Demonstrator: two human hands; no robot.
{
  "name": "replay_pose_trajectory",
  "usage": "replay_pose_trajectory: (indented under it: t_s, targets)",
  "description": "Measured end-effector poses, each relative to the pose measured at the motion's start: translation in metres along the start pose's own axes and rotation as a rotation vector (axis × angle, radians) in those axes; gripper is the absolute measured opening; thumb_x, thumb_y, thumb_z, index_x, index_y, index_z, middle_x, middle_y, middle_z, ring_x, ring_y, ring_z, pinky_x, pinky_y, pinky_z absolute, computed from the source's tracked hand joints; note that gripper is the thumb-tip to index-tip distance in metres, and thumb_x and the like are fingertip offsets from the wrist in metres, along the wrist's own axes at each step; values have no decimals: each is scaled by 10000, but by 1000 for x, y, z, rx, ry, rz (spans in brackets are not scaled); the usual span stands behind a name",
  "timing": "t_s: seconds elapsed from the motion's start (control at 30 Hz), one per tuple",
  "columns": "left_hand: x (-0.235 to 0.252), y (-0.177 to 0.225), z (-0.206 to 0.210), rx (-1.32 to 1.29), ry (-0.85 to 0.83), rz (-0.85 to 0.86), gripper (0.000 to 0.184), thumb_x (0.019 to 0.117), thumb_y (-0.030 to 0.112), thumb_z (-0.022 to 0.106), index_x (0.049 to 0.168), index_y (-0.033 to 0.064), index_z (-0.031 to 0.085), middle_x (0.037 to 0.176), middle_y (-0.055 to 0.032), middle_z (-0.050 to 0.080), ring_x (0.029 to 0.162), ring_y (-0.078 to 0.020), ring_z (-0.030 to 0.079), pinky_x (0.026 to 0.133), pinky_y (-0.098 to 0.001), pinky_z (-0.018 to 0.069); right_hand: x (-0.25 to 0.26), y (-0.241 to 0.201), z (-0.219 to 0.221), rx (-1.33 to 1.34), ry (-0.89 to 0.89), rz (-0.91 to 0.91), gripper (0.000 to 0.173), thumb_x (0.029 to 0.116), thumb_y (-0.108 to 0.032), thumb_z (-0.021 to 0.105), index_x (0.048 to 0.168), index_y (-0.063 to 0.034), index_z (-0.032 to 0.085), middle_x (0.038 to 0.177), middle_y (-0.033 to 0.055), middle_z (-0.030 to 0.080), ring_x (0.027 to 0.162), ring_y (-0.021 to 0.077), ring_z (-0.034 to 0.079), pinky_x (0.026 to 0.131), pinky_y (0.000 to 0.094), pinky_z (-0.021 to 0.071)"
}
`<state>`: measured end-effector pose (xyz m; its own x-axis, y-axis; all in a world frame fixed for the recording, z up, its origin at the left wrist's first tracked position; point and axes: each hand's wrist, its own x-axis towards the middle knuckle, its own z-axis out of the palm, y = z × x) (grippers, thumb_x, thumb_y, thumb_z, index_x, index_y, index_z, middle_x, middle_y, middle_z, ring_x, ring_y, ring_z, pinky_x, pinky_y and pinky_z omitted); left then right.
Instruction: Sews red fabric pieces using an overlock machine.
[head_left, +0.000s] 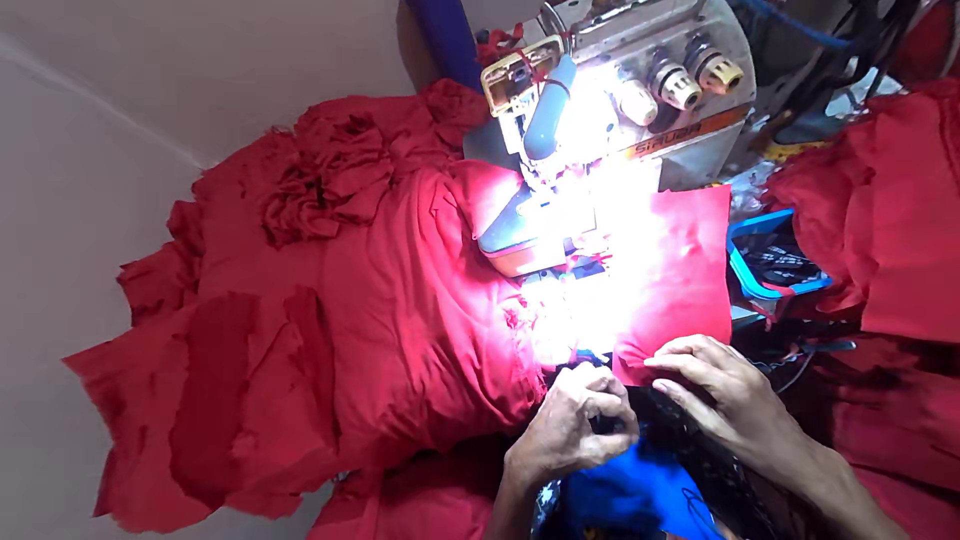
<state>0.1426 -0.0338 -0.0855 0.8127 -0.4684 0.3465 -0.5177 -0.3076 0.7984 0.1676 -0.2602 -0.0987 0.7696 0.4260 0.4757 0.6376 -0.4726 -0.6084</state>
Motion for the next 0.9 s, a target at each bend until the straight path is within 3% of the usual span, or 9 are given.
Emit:
replay_pose_trajectory:
  t_s: [0.07,0.13,0.23,0.33,0.43,0.53,0.6,0.7,0.9]
  targets:
    - [5,5,0,87,207,-4,56,813,75,706,781,41,738,821,-67,708,851,-116,662,802,-246,528,0,1,-2,15,-15,13,286,1020,-275,547,1065,-90,762,1062,101,724,1001,220,673,873,382,519]
    - [10,6,-4,177,376,-6,59,817,69,688,826,24,725,828,-68,715,853,-90,659,812,-228,514,0,2,-2,19,-21,16,294,1023,-286,541,1067,-96,762,1061,97,722,1004,213,671,876,373,515]
    - [14,5,-4,223,393,34,94,813,75,719,885,21,745,877,-88,736,893,-105,675,852,-225,519,2,-3,-5,30,-42,46,288,1009,-278,560,1074,-80,760,1069,119,727,1008,263,678,871,420,514]
    - [15,-3,8,317,309,19,218,844,89,714,1048,63,789,1064,-145,736,1032,-203,680,948,-304,511,3,-7,-7,58,-54,70,279,994,-239,590,1089,-40,762,1083,164,737,1022,324,687,876,473,509]
    - [21,-11,19,340,325,20,149,848,109,712,948,93,821,1041,-152,748,1016,-247,692,924,-348,519,1,0,0,3,7,25,321,963,-362,610,1058,-90,753,1039,91,720,986,205,664,859,376,509]
    - [34,-2,15,254,364,104,125,864,180,752,851,66,801,946,-110,755,952,-135,691,888,-230,512,4,-4,1,-114,70,17,398,926,-453,638,1045,-82,719,1018,115,716,964,260,668,821,439,501]
    - [39,7,12,166,398,139,107,857,138,752,837,35,775,920,-97,744,952,-88,676,869,-182,505,6,-6,-1,-181,134,16,329,955,-386,624,1004,-77,725,983,132,717,927,306,669,774,460,491]
    - [40,14,5,28,425,128,73,869,63,731,848,-2,756,939,-90,757,978,-62,696,886,-185,544,8,-16,-25,-66,136,80,181,916,-110,631,983,-5,762,978,190,747,983,371,703,883,491,511]
    - [57,10,-3,36,373,-3,105,903,55,693,914,-35,744,891,-74,741,874,-41,692,848,-209,560,9,15,-51,-43,119,-38,248,989,-242,573,968,-107,780,901,28,741,868,109,663,819,300,498]
